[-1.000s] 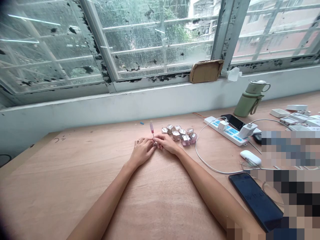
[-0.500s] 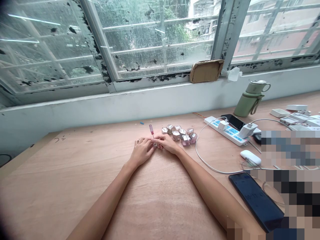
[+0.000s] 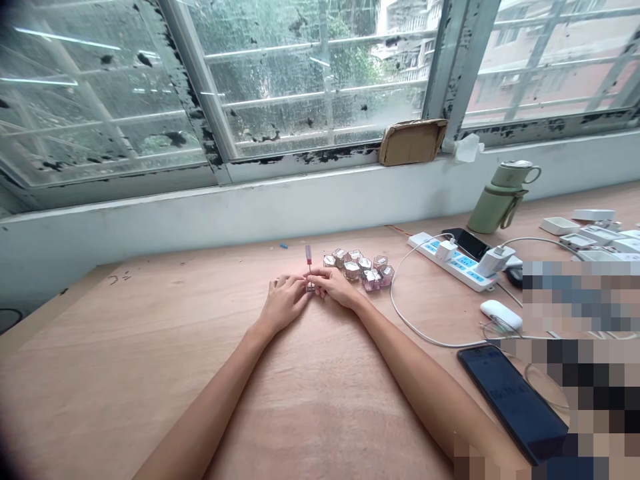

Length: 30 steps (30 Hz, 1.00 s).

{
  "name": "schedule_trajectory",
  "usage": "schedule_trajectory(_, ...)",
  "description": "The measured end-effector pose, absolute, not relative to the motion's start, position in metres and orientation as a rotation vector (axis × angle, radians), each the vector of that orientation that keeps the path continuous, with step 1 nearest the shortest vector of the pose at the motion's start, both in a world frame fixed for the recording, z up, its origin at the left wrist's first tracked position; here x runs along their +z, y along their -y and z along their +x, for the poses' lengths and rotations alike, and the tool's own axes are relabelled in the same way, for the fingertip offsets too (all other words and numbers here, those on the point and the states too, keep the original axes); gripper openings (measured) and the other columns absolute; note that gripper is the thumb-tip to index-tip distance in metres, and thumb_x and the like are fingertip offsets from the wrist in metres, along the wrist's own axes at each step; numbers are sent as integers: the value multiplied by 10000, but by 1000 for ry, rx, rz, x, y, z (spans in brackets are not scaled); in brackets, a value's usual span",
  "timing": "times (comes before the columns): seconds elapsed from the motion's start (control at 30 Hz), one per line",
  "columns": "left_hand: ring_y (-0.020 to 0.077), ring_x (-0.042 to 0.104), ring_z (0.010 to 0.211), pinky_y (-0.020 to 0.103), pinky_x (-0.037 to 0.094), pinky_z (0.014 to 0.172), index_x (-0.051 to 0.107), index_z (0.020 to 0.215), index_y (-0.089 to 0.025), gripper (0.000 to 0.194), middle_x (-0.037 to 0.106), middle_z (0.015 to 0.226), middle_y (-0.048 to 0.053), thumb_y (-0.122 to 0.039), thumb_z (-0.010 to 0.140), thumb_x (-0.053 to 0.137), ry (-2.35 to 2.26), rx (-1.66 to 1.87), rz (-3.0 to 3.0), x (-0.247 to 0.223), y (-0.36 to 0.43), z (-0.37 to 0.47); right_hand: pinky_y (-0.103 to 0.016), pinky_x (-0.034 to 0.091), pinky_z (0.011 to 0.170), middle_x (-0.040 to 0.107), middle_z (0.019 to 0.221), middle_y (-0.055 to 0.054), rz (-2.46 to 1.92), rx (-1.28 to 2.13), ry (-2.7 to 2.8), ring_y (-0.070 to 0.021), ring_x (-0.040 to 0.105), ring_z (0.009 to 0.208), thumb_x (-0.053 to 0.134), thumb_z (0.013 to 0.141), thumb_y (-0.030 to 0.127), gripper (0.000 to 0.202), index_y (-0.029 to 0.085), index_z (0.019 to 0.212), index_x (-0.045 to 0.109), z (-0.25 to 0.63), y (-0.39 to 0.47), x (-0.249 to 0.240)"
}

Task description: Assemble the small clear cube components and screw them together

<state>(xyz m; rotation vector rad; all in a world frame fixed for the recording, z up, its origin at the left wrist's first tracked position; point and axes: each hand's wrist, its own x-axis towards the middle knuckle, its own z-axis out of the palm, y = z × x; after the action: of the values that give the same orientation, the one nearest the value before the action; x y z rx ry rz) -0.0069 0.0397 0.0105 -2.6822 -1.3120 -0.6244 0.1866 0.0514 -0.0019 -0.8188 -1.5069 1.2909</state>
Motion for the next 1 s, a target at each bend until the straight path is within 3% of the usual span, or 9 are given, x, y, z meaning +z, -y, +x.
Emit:
schedule_trajectory(0.13,275,504,1251,462,349,1031,639,1179,-254,235,661,1288,58,-363,1006,522,1337,-604,-2657,11,-39,-6,-249,408,519,617,735,14,-775,1324,1418,-111,499,568,725,832,437,332,201,1065,704,187,-52,-2)
schedule_trajectory(0.4,284,501,1242,478,348,1041,642,1192,-252,251,658,1275,72,-350,1006,505,1378,-612,-2642,12,-39,-6,-254,400,512,685,898,-31,-815,1355,1316,-100,514,562,692,785,368,240,185,941,694,186,-56,-4)
schedule_trajectory(0.57,291,497,1239,485,348,1044,655,1118,-252,224,658,1276,81,-358,1008,490,1397,-608,-2629,11,-40,-6,-257,387,506,660,828,-31,-800,1399,1259,-111,503,570,687,747,346,277,176,964,711,186,-58,-7)
schedule_trajectory(0.87,294,512,1234,488,364,1050,639,1144,-251,257,648,1307,83,-362,1031,437,1462,-669,-2599,9,-42,-6,-253,363,509,586,758,-17,-735,1374,1107,-108,492,590,669,836,568,417,155,881,713,190,-53,-2)
schedule_trajectory(1.0,284,521,1242,490,394,1052,604,1216,-235,285,644,1318,85,-230,1008,410,1563,-771,-2565,7,-45,-7,-252,378,506,634,824,-33,-813,1201,1157,-126,535,618,635,855,617,474,178,1025,697,188,-54,-3)
